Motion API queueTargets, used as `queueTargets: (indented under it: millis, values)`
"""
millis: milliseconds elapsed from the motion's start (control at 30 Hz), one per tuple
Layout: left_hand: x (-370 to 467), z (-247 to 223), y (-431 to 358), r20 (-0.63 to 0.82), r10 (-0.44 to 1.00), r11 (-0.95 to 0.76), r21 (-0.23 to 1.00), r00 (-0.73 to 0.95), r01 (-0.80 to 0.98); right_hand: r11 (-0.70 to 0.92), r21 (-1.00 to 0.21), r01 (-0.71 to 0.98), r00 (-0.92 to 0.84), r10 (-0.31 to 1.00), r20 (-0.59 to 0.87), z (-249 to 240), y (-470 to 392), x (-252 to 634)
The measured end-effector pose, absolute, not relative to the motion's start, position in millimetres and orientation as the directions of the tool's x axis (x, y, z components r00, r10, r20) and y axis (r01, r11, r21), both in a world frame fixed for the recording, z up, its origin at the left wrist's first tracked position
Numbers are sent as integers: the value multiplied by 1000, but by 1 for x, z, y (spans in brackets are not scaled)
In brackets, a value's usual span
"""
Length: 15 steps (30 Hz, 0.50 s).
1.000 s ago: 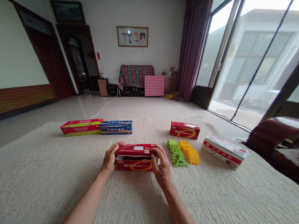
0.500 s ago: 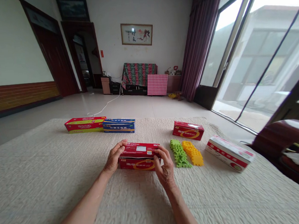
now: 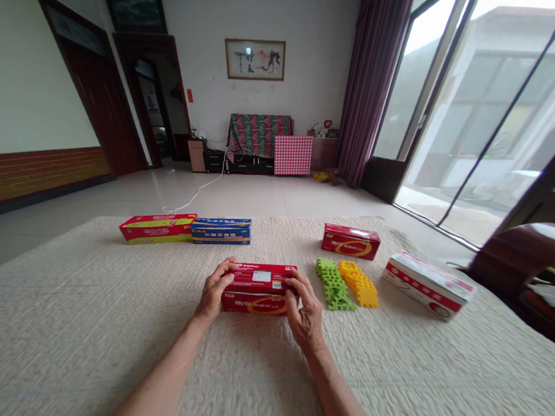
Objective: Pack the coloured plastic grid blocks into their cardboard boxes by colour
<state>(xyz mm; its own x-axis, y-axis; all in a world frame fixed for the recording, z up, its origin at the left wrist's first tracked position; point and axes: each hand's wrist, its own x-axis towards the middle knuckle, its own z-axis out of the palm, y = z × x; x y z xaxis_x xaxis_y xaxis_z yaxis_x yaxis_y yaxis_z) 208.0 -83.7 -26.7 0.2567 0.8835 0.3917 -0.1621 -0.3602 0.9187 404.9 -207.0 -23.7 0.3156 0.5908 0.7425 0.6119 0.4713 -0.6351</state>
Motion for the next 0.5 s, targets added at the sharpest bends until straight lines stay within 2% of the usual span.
queueTargets:
  millis: [500]
  values:
    - [211,-27,-85,398,878,-384,917,265,-107,444,-560,699,236,596,767,-35,-205,399]
